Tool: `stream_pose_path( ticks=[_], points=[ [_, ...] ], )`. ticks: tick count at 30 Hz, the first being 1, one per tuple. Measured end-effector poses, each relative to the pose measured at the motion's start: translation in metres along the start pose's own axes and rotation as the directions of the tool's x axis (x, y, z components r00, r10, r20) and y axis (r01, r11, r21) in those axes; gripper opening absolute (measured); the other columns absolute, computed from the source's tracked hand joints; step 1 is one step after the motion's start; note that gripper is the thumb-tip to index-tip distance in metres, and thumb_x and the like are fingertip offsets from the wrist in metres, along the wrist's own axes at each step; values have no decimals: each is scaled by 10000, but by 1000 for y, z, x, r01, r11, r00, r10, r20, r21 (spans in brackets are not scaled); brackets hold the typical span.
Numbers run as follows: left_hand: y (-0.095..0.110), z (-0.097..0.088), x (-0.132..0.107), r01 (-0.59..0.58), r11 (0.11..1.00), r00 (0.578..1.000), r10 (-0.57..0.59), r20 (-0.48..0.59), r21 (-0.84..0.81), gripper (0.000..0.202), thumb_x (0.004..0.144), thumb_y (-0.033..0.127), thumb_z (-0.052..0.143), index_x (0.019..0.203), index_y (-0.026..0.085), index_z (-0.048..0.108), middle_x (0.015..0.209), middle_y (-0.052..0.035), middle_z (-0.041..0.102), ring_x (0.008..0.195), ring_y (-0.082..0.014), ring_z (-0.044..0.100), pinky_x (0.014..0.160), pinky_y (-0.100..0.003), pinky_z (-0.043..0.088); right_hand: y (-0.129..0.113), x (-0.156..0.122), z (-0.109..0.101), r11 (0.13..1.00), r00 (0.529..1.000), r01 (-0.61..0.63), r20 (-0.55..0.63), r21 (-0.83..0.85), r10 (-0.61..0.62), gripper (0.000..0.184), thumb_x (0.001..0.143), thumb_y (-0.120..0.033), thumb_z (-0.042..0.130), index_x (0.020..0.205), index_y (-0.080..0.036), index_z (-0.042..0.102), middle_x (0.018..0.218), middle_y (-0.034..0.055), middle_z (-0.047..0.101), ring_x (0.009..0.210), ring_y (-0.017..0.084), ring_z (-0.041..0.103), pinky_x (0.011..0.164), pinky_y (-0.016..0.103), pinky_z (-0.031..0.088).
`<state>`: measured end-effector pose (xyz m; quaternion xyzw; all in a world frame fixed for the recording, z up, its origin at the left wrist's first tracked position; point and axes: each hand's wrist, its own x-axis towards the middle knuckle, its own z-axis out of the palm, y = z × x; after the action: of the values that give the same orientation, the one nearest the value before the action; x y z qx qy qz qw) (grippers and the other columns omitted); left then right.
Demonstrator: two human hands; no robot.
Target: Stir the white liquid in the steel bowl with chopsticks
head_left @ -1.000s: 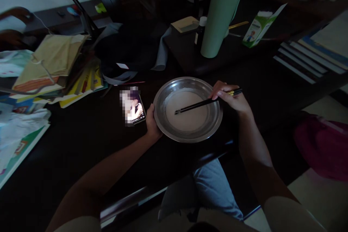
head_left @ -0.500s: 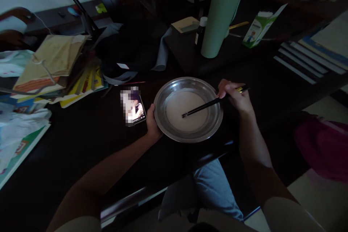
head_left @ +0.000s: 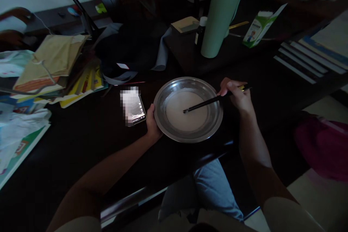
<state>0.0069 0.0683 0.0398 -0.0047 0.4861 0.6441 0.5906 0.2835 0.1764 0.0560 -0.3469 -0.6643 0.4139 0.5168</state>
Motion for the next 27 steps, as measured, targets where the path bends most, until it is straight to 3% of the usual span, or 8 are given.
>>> stream_pose_path(
  ticks=[4,6,14,16,19,21,23,27],
  points=[
    [0,1,0,5,1000,1000,-5,-9,-6,380,985,460,552,776,232,773,774,-70,811,1142,-296,796,1025,-397,628,-6,2,3,999,967,42,253,-10,-38,403,938,-633,740,697,-322,822,696,14,772,780,224,707,809,448,545],
    [-1,0,1,-4,1000,1000,4,2,-10,359,972,470,574,776,244,772,792,-67,819,1153,-296,793,1020,-392,629,-8,3,5,998,959,44,281,-40,-31,391,922,-651,752,720,-326,832,736,23,796,825,237,725,806,449,553],
    [-3,-6,5,-20,999,998,18,58,36,355,874,571,698,775,238,773,781,-64,819,1161,-333,791,1023,-432,627,2,0,-2,1000,998,7,-64,-5,-7,508,929,-684,712,598,-300,751,645,15,686,677,213,658,818,462,556],
    [-3,-7,5,-30,999,997,27,73,41,356,875,573,704,792,233,775,796,-64,824,1163,-335,788,1022,-433,626,1,-1,-2,1000,1000,18,-11,5,-18,527,938,-688,696,580,-304,742,606,15,676,679,219,643,840,472,550],
    [-4,-8,6,-43,998,997,40,63,50,363,870,575,709,809,223,773,820,-64,830,1160,-336,786,1027,-429,620,-3,0,0,999,981,29,192,-17,-25,458,928,-677,721,649,-321,798,637,12,731,752,231,670,862,470,542],
    [-4,-9,7,-44,998,998,42,39,49,371,875,575,695,806,218,771,816,-61,828,1158,-338,786,1029,-427,618,-6,2,3,999,965,25,263,-44,-12,425,906,-689,745,697,-328,827,664,18,753,806,243,685,841,459,537],
    [-4,-8,7,-38,998,999,36,33,43,375,896,563,673,810,213,774,813,-60,827,1163,-344,785,1032,-433,615,-5,3,4,997,972,33,233,-73,-15,428,897,-701,750,702,-329,831,654,21,746,825,252,685,845,463,526],
    [-4,-7,6,-28,999,999,27,45,25,357,896,543,672,825,210,781,819,-66,828,1157,-340,788,1031,-442,617,1,2,1,996,999,48,18,-71,-47,447,922,-680,734,660,-325,804,640,22,715,786,251,663,849,474,520]
  ],
)
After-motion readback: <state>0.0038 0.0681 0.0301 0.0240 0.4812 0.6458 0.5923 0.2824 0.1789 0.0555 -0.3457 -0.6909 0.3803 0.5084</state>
